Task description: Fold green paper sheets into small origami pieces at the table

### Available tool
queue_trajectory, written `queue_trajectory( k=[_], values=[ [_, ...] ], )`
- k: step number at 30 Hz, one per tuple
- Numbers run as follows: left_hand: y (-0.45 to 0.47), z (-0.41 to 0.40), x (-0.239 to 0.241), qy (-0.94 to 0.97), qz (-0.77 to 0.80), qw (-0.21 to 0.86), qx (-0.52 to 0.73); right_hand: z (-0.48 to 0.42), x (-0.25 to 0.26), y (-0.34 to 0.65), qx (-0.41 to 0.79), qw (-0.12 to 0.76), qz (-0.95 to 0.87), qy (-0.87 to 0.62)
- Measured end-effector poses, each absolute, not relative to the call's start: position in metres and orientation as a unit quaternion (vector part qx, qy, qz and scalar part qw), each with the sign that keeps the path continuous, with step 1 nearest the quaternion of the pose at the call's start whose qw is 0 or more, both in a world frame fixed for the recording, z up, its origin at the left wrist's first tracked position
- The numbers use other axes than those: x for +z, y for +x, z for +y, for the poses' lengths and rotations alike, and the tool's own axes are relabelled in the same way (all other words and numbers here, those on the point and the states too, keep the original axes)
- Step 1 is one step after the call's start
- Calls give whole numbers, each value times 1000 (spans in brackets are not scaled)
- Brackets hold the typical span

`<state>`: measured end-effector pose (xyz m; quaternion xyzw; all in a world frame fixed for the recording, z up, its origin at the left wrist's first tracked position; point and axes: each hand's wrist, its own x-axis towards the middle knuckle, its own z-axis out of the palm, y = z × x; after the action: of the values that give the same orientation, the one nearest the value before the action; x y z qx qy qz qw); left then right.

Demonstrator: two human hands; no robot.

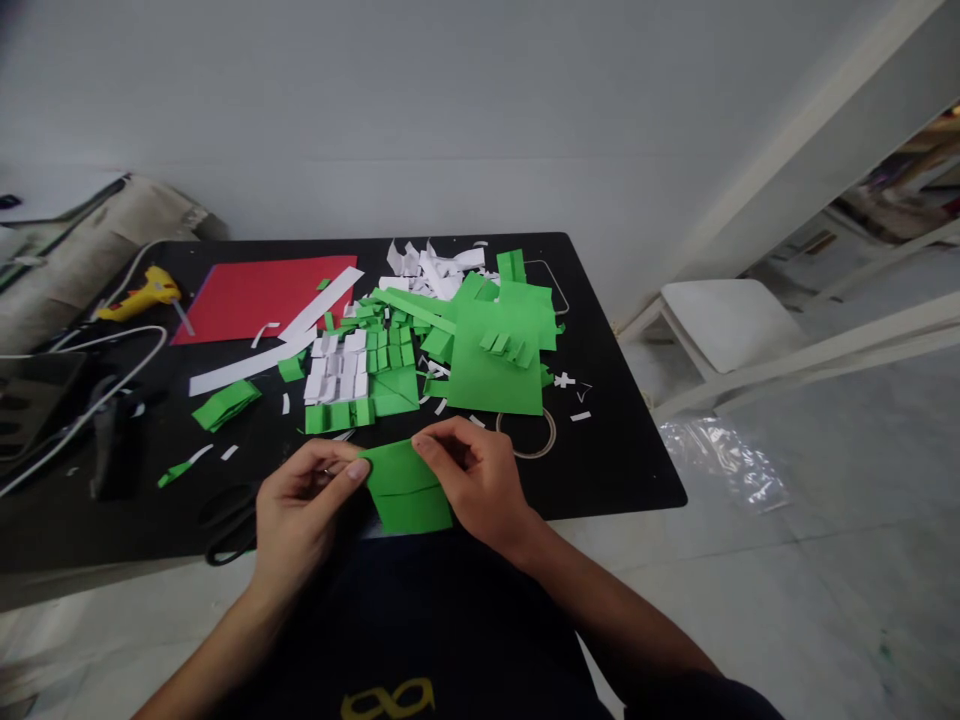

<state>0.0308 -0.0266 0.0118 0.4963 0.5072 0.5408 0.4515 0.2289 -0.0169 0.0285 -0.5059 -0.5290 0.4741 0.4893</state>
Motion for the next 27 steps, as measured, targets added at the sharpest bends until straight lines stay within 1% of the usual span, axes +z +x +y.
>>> queue_trajectory(
  k=[6, 16, 23, 27],
  values=[
    [30, -26, 10, 498, 500, 453, 546, -18, 30, 229, 482, 488, -528, -500],
    [29, -27, 0, 466, 478, 487, 563, -18, 29, 226, 505, 489, -508, -498],
    [35, -25, 6, 492, 509, 458, 538, -17, 24, 225, 508, 496, -487, -509],
    [34, -24, 8, 500, 520, 441, 535, -15, 25, 225, 540, 480, -473, -504]
  ],
)
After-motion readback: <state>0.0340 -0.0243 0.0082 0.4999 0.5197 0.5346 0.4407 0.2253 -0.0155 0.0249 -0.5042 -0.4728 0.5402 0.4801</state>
